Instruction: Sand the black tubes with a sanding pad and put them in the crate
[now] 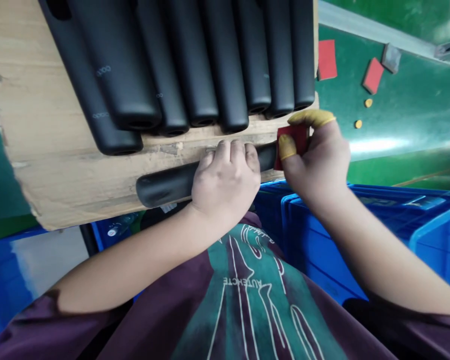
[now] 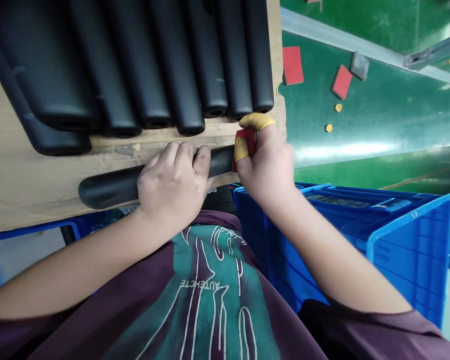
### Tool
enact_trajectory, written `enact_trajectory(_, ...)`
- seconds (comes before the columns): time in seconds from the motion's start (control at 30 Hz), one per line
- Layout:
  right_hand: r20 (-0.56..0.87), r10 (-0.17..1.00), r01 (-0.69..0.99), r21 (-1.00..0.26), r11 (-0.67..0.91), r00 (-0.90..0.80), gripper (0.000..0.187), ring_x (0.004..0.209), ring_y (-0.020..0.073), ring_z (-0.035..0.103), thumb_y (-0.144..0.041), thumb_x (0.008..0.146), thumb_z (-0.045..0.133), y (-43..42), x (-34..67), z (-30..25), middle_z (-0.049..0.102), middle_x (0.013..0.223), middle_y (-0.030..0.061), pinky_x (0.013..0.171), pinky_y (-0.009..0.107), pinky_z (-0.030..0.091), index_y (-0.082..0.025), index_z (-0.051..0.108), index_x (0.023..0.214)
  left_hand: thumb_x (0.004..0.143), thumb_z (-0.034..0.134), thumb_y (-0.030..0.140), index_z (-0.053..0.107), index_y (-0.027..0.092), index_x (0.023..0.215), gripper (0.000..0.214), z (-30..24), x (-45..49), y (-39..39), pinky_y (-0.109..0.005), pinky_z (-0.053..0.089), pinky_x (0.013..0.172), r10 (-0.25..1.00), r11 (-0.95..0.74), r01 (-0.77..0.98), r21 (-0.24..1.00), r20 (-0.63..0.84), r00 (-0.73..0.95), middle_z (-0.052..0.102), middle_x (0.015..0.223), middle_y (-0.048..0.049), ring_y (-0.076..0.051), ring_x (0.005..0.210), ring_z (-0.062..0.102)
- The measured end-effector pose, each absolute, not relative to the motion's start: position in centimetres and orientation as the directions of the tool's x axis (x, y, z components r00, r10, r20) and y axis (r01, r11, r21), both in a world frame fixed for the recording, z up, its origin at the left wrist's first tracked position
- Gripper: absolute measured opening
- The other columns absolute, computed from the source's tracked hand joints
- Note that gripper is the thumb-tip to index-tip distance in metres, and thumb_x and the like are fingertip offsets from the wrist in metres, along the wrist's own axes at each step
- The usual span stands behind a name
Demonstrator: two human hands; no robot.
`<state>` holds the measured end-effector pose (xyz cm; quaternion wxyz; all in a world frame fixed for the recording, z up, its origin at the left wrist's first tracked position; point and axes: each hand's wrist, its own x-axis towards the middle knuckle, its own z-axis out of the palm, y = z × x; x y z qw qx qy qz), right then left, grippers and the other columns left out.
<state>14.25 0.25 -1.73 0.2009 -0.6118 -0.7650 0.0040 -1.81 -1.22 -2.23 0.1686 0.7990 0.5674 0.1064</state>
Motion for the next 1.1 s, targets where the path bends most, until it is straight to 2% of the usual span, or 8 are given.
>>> enact_trajectory(0.23, 0.323, 0.933, 0.93, -0.271, 0.25, -0.157, 0.023, 0.072, 0.0222, 0.069, -0.033, 0.087, 0.055, -0.4, 14.2, -2.0, 0.072, 0.091, 0.0057, 0.066, 0.036, 0.057, -0.025, 0.06, 0.108, 0.092, 0.046, 0.018, 0.068, 0.018, 0.113, 0.03, -2.0, -2.0, -0.7, -0.042, 0.049, 0.079, 0.947, -0.29, 0.873, 0.392, -0.012, 0.32, 0.067, 0.106, -0.0152, -0.033, 0.105, 0.06)
enact_trajectory(0.37, 0.29, 0.945, 0.933, -0.275, 0.233, -0.15, 0.024, 0.065, 0.0209, 0.067, -0.036, 0.086, 0.056, -0.4, 14.3, -2.3, 0.071, 0.085, 0.0049, 0.06, 0.034, 0.054, -0.026, 0.062, 0.107, 0.09, 0.052, 0.02, 0.069, 0.017, 0.111, 0.027, -1.8, -2.0, -0.4, -0.043, 0.05, 0.079, 0.948, -0.272, 0.865, 0.421, -0.036, 0.315, 0.067, 0.105, -0.0151, -0.033, 0.105, 0.061)
enact_trajectory(0.5, 0.324, 0.937, 0.905, -0.346, 0.248, -0.132, 0.026, 0.074, 0.0215, 0.069, -0.037, 0.091, 0.051, -0.2, 14.4, -2.7, 0.07, 0.09, 0.0067, 0.069, 0.036, 0.056, -0.023, 0.059, 0.111, 0.092, 0.05, 0.021, 0.069, 0.014, 0.111, 0.028, -1.7, -1.9, -0.2, -0.043, 0.051, 0.079, 0.951, -0.268, 0.889, 0.371, -0.048, 0.306, 0.067, 0.105, -0.0166, -0.034, 0.105, 0.061)
enact_trajectory(0.67, 0.265, 0.953, 0.918, -0.321, 0.233, -0.149, 0.031, 0.064, 0.0213, 0.066, -0.041, 0.09, 0.052, 0.3, 14.4, -2.9, 0.068, 0.08, 0.006, 0.062, 0.036, 0.055, -0.02, 0.061, 0.111, 0.091, 0.048, 0.019, 0.07, 0.017, 0.108, 0.028, -1.7, -1.9, -0.1, -0.042, 0.052, 0.076, 0.949, -0.279, 0.9, 0.335, -0.046, 0.312, 0.068, 0.1, -0.0148, -0.032, 0.101, 0.062)
enact_trajectory(0.77, 0.33, 0.936, 0.902, -0.355, 0.247, -0.126, 0.03, 0.062, 0.0192, 0.066, -0.037, 0.093, 0.048, 0.2, 14.5, -3.2, 0.07, 0.082, 0.0058, 0.061, 0.034, 0.055, -0.019, 0.059, 0.114, 0.089, 0.053, 0.021, 0.07, 0.019, 0.106, 0.024, -1.7, -2.0, -0.1, -0.041, 0.052, 0.075, 0.951, -0.283, 0.899, 0.333, -0.025, 0.309, 0.067, 0.099, -0.0138, -0.032, 0.101, 0.061)
enact_trajectory(0.87, 0.381, 0.913, 0.901, -0.329, 0.282, -0.146, 0.029, 0.056, 0.0171, 0.063, -0.038, 0.094, 0.049, -0.4, 14.3, -3.7, 0.068, 0.074, 0.0028, 0.058, 0.031, 0.053, -0.021, 0.062, 0.113, 0.088, 0.057, 0.022, 0.069, 0.019, 0.105, 0.022, -1.8, -2.0, 0.0, -0.042, 0.052, 0.079, 0.95, -0.278, 0.901, 0.334, -0.043, 0.309, 0.067, 0.101, -0.0135, -0.033, 0.103, 0.061)
enact_trajectory(1.0, 0.235, 0.965, 0.913, -0.358, 0.196, -0.115, 0.036, 0.069, 0.0213, 0.069, -0.039, 0.097, 0.043, -0.4, 14.1, -4.0, 0.068, 0.073, 0.0043, 0.07, 0.034, 0.055, -0.019, 0.061, 0.121, 0.083, 0.067, 0.028, 0.068, 0.018, 0.108, 0.026, -1.7, -2.0, 0.3, -0.041, 0.052, 0.081, 0.955, -0.263, 0.922, 0.285, -0.057, 0.29, 0.066, 0.105, -0.0127, -0.033, 0.106, 0.061)
enact_trajectory(1.1, 0.203, 0.975, 0.928, -0.339, 0.152, -0.086, 0.04, 0.061, 0.0203, 0.067, -0.038, 0.098, 0.037, -0.3, 14.0, -3.9, 0.069, 0.073, 0.0056, 0.063, 0.034, 0.055, -0.018, 0.061, 0.122, 0.084, 0.067, 0.03, 0.067, 0.018, 0.108, 0.027, -1.5, -1.8, 0.6, -0.041, 0.052, 0.079, 0.95, -0.272, 0.936, 0.223, -0.092, 0.298, 0.066, 0.105, -0.0128, -0.033, 0.105, 0.062)
